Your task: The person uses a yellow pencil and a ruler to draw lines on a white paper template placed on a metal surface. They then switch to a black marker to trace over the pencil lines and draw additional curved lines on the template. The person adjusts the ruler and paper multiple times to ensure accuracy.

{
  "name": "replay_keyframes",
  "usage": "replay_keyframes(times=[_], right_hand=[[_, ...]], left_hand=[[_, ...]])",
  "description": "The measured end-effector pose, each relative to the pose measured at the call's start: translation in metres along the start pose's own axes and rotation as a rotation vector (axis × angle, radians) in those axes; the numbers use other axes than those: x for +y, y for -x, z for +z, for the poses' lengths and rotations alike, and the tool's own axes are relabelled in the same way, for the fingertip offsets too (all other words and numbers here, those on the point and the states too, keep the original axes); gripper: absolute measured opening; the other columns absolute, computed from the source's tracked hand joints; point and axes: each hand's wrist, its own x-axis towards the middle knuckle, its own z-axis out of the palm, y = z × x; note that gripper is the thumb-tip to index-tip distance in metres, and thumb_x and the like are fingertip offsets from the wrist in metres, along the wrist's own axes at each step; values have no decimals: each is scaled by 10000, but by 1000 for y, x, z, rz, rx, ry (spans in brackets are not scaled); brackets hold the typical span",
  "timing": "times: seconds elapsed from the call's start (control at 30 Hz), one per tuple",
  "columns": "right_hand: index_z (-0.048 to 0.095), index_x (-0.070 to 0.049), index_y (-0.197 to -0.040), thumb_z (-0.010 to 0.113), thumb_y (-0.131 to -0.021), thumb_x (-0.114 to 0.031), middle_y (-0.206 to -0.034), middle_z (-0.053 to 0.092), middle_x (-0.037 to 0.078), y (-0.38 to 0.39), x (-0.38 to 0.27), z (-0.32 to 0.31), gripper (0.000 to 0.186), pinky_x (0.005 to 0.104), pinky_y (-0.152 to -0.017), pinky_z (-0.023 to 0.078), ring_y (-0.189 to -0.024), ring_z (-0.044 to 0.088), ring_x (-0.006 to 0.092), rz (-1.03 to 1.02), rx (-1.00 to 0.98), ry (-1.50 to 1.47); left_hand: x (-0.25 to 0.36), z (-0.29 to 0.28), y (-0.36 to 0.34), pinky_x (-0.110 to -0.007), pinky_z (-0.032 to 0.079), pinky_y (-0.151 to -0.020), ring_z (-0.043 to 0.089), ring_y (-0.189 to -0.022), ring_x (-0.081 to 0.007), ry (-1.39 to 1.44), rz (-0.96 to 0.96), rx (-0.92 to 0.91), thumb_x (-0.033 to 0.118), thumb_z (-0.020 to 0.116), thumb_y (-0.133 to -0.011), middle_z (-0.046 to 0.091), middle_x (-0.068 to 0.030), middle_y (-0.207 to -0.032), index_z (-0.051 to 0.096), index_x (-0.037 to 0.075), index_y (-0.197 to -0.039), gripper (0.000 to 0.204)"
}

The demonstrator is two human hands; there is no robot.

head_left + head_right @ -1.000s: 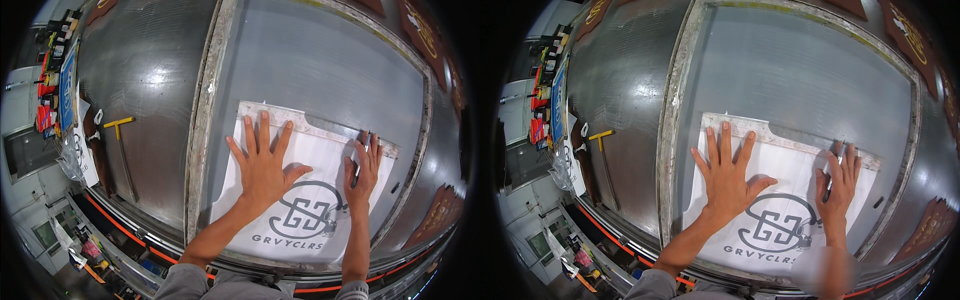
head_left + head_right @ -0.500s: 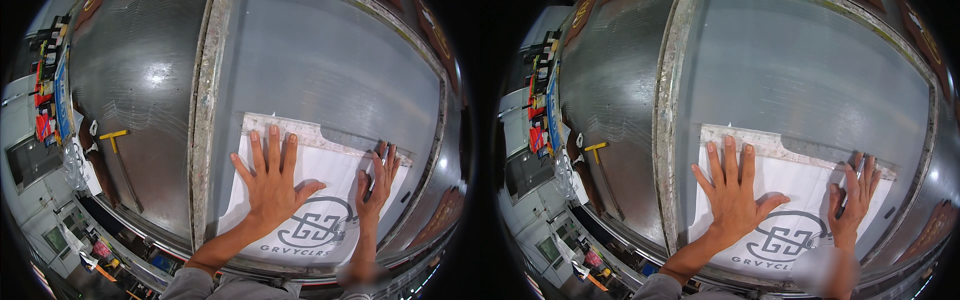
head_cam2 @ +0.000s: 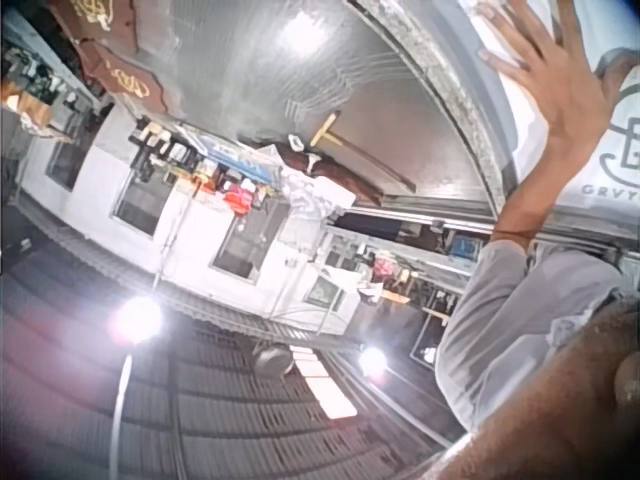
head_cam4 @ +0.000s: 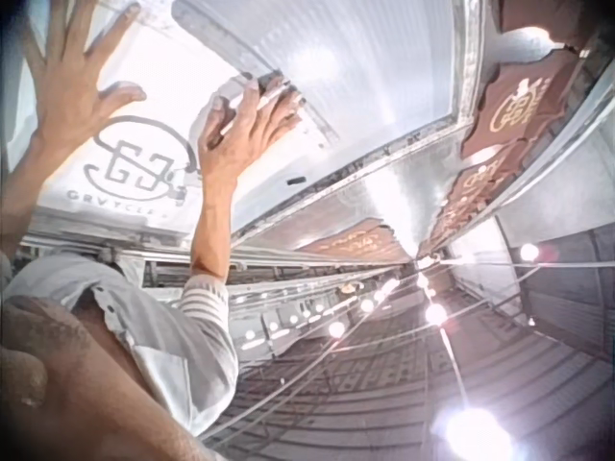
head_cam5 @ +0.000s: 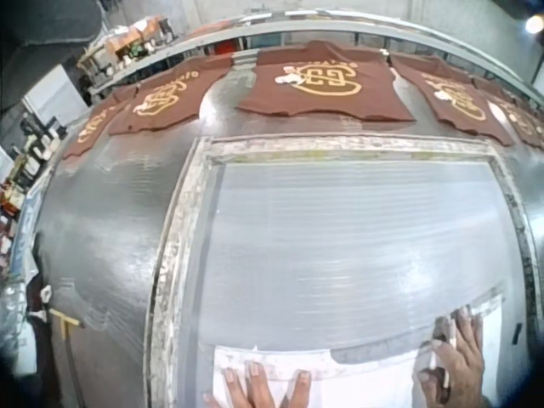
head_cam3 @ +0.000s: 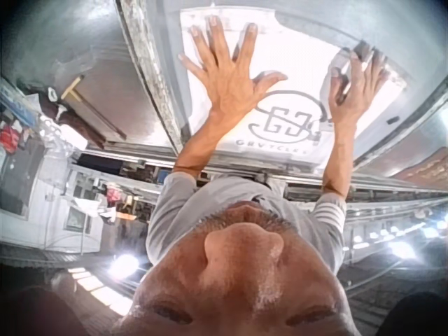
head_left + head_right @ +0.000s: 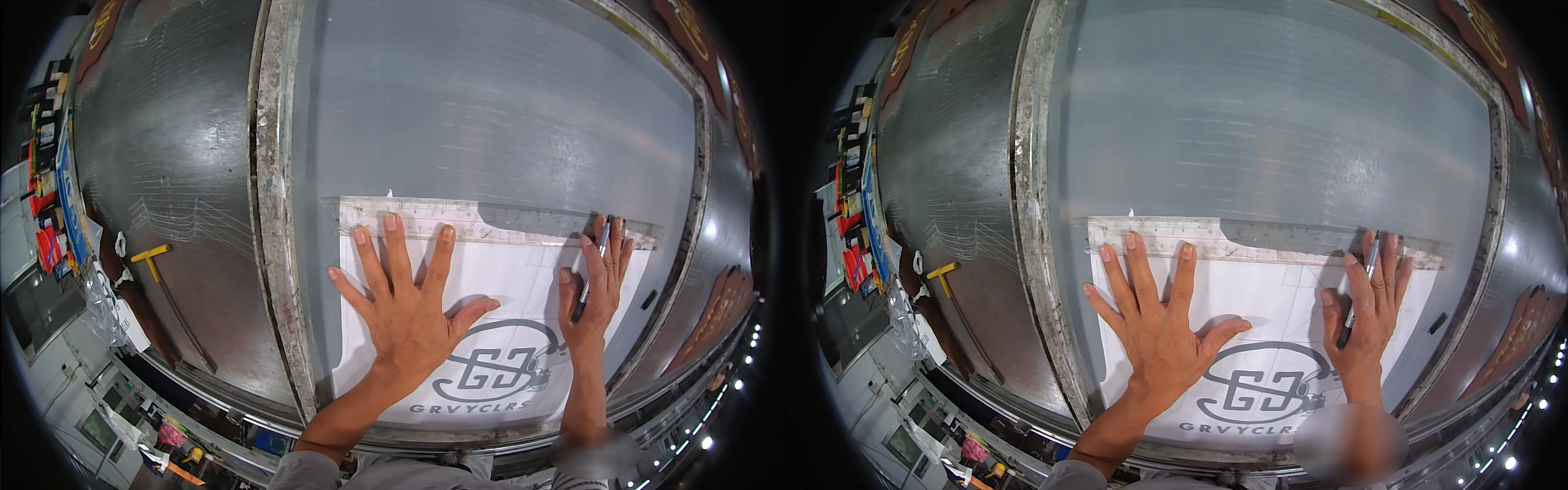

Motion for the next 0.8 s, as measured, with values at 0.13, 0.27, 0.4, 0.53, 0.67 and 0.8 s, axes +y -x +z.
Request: replay_keyframes(times=[0.13, 0.27, 0.4, 0.53, 0.67, 0.8], right_hand=[[581, -91, -1381, 627, -944, -118, -1512, 529, 197, -1, -1, -1, 441, 571, -1252, 164, -1521, 327, 380, 5, -6, 4], [588, -134, -1388, 689, -912, -142, -1538, 515, 141, 0, 0, 1, 487, 600, -1252, 158, -1529, 315, 357, 23, 8, -16], [591, -136, -1383, 688, -906, -137, -1538, 515, 141, 1, 1, 1, 488, 600, -1253, 159, -1529, 315, 356, 23, 7, -10], [589, -139, -1384, 687, -896, -120, -1539, 514, 140, 2, 2, 1, 498, 600, -1255, 156, -1530, 313, 354, 25, 5, -3], [587, -138, -1386, 683, -892, -109, -1542, 513, 131, 2, 2, 2, 505, 600, -1257, 148, -1531, 308, 357, 24, 3, -8], [574, -111, -1401, 628, -935, -100, -1529, 515, 175, -1, 0, -3, 469, 591, -1248, 194, -1519, 339, 347, 51, 21, -68]], left_hand=[[0, 1, 0, -810, -100, -1061, -2, -1508, -600, -1, -5, -1, 851, 508, -837, 120, -380, -1633, 459, 106, -1546, 1030], [0, 1, 0, -813, -103, -1057, -3, -1508, -599, 3, -5, -4, 846, 507, -842, 116, -376, -1636, 446, 108, -1554, 1027], [0, 2, 0, -811, -107, -1060, -4, -1509, -597, 16, -3, 4, 840, 511, -845, 113, -372, -1638, 435, 112, -1561, 1023], [0, 2, 0, -811, -108, -1061, -5, -1509, -597, 12, -4, 1, 842, 509, -844, 112, -369, -1640, 422, 119, -1570, 1027], [0, 3, 0, -809, -109, -1063, -2, -1513, -590, 8, -9, -8, 839, 507, -848, 111, -367, -1642, 409, 123, -1577, 1027], [-1, 1, 0, -801, -113, -1073, 7, -1519, -580, 4, -18, -1, 834, 512, -850, 121, -346, -1651, 400, 143, -1585, 1015]])
